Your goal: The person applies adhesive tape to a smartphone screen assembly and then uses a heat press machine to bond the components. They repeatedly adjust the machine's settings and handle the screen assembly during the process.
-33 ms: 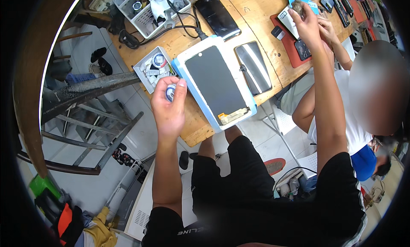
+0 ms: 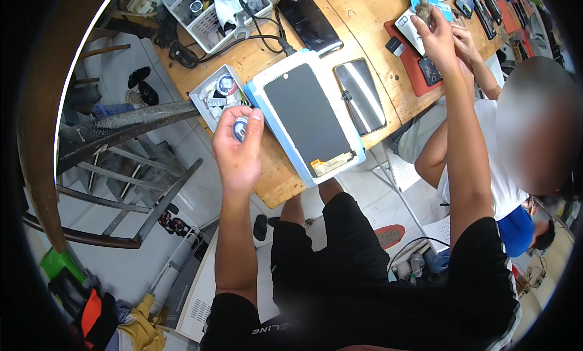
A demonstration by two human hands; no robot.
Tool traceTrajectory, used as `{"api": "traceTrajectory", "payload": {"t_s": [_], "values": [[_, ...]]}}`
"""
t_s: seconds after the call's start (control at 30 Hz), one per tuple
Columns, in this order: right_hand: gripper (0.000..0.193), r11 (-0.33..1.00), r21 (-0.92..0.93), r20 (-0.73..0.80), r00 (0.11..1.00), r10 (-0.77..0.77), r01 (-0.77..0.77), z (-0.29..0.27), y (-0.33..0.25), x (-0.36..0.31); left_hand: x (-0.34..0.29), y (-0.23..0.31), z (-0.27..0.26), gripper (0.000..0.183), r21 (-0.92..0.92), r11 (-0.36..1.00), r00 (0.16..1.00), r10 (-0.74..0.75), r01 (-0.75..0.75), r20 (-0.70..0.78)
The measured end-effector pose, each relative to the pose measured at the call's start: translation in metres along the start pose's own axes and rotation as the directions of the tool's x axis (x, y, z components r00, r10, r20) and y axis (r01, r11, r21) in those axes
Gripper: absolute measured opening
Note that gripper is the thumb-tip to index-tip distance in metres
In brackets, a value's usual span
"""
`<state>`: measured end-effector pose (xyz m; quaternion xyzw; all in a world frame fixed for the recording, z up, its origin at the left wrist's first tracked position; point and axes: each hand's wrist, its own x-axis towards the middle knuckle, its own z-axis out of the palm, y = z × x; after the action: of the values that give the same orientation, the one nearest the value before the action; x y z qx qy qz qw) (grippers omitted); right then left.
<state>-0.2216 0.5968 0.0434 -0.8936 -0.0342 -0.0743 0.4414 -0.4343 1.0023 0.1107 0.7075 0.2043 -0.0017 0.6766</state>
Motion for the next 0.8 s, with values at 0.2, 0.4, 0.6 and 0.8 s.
{"api": "traceTrajectory", "payload": {"t_s": [0.2,0.4,0.6,0.8], "values": [[0.034,0.988,0.144,0.034,0.998,0.05,-0.055,-0.002,-0.012,-0.03,0.027,-0.001,-0.015,0.011,0.017,0.993,0.993,0.113,-0.113,-0.023],[0.03,0.98,0.197,0.045,0.999,0.02,-0.028,0.005,-0.032,-0.052,0.054,0.0,-0.027,0.015,0.071,0.988,0.981,0.148,-0.14,-0.123],[0.033,0.965,0.262,0.096,0.995,-0.028,0.002,0.011,-0.047,-0.064,0.047,-0.011,-0.044,0.014,0.006,0.999,0.979,0.036,-0.035,-0.2],[0.034,0.965,0.254,0.096,0.995,0.042,-0.065,0.045,-0.076,-0.061,0.018,-0.04,-0.077,0.009,0.049,0.997,0.949,0.071,-0.059,-0.307]]}}
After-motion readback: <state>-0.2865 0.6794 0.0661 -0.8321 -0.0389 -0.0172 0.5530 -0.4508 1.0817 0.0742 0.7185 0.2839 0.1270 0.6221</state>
